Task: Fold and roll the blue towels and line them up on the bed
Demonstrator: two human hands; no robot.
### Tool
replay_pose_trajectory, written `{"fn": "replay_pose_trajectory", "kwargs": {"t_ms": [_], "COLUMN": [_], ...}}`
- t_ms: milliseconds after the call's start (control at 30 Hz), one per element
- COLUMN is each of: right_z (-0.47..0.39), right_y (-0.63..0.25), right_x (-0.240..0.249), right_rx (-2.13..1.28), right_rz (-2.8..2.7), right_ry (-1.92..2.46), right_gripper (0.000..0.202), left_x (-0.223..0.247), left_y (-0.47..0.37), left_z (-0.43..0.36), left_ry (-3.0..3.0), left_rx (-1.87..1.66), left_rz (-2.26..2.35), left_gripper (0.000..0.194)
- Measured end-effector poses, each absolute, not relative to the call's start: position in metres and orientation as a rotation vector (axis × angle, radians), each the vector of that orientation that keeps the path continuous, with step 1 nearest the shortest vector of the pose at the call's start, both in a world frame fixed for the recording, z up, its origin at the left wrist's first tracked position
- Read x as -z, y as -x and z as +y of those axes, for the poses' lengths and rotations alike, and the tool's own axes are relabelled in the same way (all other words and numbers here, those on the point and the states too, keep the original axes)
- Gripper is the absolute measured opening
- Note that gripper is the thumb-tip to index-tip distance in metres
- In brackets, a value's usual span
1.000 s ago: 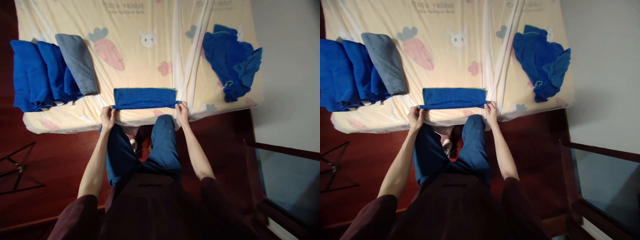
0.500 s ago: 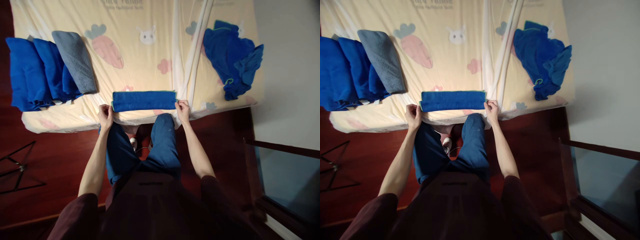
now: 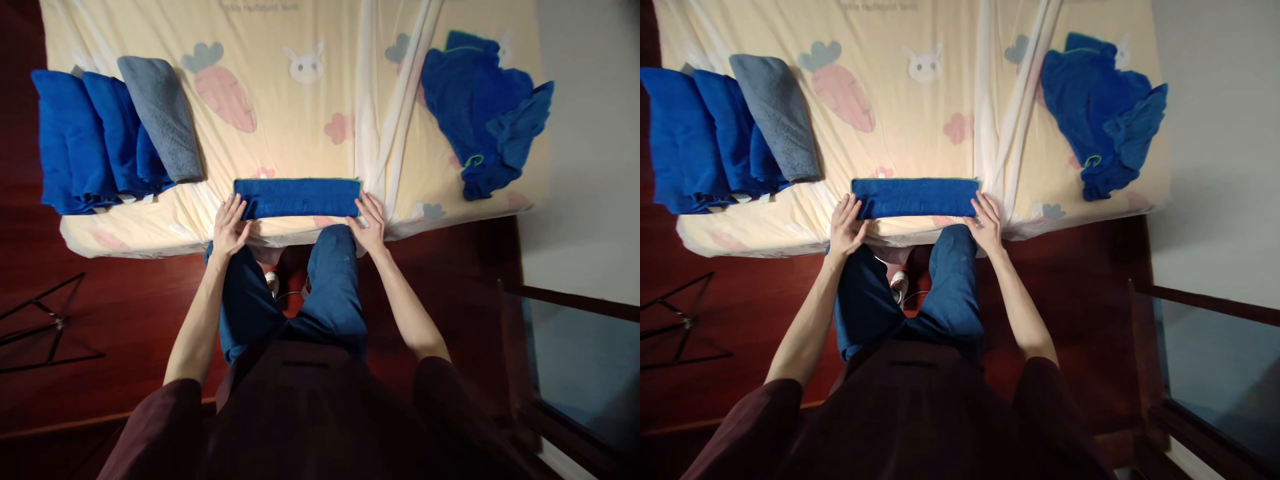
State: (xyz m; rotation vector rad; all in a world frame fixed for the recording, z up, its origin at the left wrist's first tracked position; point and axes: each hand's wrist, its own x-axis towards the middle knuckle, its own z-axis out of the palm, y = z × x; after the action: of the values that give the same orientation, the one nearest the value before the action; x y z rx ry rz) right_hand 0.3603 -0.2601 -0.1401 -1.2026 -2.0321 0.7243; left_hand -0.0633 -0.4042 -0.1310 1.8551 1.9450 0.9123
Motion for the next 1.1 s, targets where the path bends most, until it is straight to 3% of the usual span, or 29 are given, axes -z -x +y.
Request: {"fn": "replay_pose_trajectory", "kwargs": {"t_ms": [333,633,800,967,1100], "right_z": [-0.258,-0.254,-0.252,-0.254,-0.254], "right_y": [-0.366,-0.358,-0.345,-0.344,-0.354], "right_x": [0.145,0.146,0.149,0.151,0.156], "right_rx": [-0.717,-0.620,-0.592,-0.613,-0.686], "right_rz": [-2.375,-2.340,-2.159,-1.975,-1.857], "right_ry": [1.198,1.228,1.333,1.313,1.266], "right_gripper": [0.059,0.057,0.060,0.052,0.033], "left_x": [0.142,0.148,0.154,0.151,0.149], "left_y": [0.069,0.072,0.074,0.072,0.072], "left_z": [-0.395,-0.392,-0.390,-0.393,-0.397], "left_ry": [-2.001,-1.938,-1.891,-1.831,-1.706], "left_rx": [-0.716,-0.815,-0.955,-1.141,-1.185], "left_rz": [1.847,1.863,1.894,1.908,2.005], "left_gripper": [0.068,0.069,0.058,0.042,0.037]}}
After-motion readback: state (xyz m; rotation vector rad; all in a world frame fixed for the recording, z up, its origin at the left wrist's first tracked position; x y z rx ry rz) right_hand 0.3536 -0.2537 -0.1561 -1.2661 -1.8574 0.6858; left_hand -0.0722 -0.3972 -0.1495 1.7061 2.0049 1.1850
